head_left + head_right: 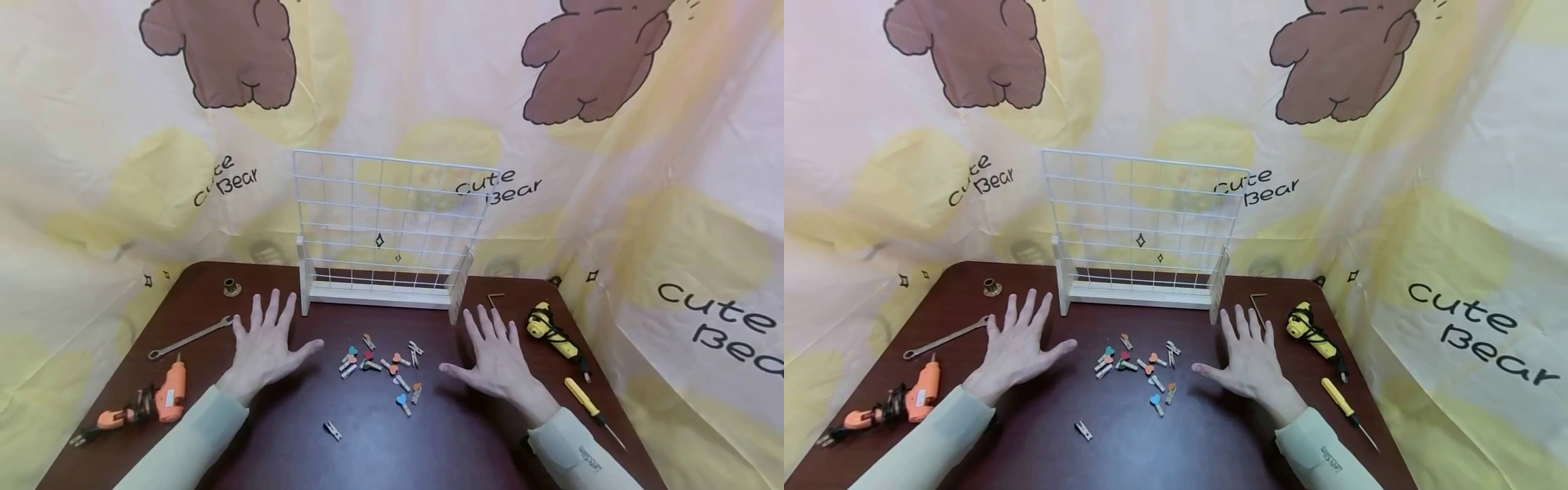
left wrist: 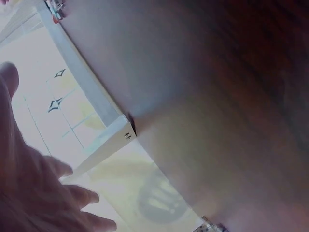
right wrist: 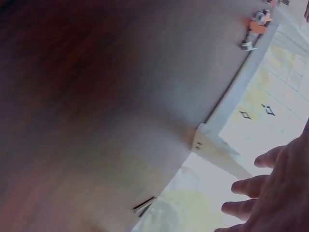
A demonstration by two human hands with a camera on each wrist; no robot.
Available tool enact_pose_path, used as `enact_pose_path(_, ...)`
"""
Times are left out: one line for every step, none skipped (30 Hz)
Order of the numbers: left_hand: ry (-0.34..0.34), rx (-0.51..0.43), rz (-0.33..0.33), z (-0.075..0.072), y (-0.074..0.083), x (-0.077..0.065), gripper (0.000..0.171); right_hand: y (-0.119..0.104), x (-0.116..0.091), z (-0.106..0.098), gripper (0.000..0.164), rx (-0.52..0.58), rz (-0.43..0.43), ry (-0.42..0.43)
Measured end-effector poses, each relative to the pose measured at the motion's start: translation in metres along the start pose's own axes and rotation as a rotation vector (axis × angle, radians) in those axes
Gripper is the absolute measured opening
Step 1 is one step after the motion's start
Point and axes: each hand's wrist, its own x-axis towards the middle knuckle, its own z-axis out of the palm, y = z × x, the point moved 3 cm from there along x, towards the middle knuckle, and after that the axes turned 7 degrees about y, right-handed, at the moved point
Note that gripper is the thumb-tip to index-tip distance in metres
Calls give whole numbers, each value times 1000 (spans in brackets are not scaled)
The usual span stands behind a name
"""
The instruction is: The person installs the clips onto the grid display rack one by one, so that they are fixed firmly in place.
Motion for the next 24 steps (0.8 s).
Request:
enact_pose_path(4, -39, -14, -3, -2, 3, 120, -2, 3, -1, 128, 15, -9, 6)
enact_pose_path(4, -88, -32, -6, -5, 7, 116, -4, 7, -3, 123, 37, -19, 11)
enact_pose_path(12, -143, -45, -10, -8, 13, 111, -7, 12, -4, 116, 62, -35, 14)
enact_pose_path(22, -201, -53, -14, -11, 21, 105, -10, 18, -6, 107, 100, -55, 14)
enact_pose_path(36, -265, -60, -18, -14, 30, 99, -14, 24, -7, 96, 143, -78, 8)
enact_pose_path(45, -335, -72, -22, -17, 39, 93, -19, 30, -7, 85, 188, -100, -7)
enact_pose_path(48, -410, -85, -26, -20, 49, 87, -23, 37, -6, 76, 229, -121, -27)
enact_pose_path(58, -486, -94, -28, -22, 60, 81, -28, 44, -4, 68, 262, -137, -51)
enact_pose_path(69, -565, -98, -29, -24, 70, 76, -32, 50, -2, 61, 290, -150, -77)
enact_pose_path(71, -645, -105, -29, -24, 80, 73, -36, 56, 1, 57, 320, -156, -102)
enact_pose_path(69, -729, -115, -29, -24, 90, 70, -39, 61, 6, 53, 336, -155, -126)
enact_pose_path(58, -812, -121, -27, -23, 99, 68, -42, 65, 10, 49, 347, -152, -152)
enact_pose_path(41, -887, -118, -24, -22, 108, 68, -44, 69, 14, 46, 355, -145, -178)
enact_pose_path(20, -958, -113, -21, -20, 115, 67, -46, 71, 18, 43, 361, -133, -206)
enact_pose_path(-9, -1023, -112, -18, -17, 122, 67, -48, 73, 22, 41, 369, -124, -229)
enact_pose_path(-39, -1082, -112, -15, -16, 127, 66, -50, 74, 25, 38, 373, -119, -247)
enact_pose_path(-69, -1146, -112, -12, -14, 132, 66, -51, 75, 29, 35, 372, -114, -269)
enact_pose_path(-95, -1202, -116, -11, -13, 136, 65, -53, 76, 32, 33, 369, -115, -285)
enact_pose_path(-111, -1248, -121, -10, -13, 139, 64, -54, 76, 34, 31, 367, -117, -294)
enact_pose_path(-118, -1283, -124, -11, -14, 141, 63, -56, 77, 36, 29, 370, -121, -299)
enact_pose_path(-120, -1307, -124, -12, -15, 143, 62, -58, 78, 37, 26, 375, -130, -300)
enact_pose_path(-114, -1322, -120, -13, -16, 145, 62, -60, 80, 39, 24, 377, -137, -303)
enact_pose_path(-106, -1329, -112, -15, -18, 146, 61, -62, 81, 40, 22, 382, -147, -305)
enact_pose_path(-93, -1314, -104, -18, -19, 146, 60, -64, 83, 41, 21, 391, -158, -305)
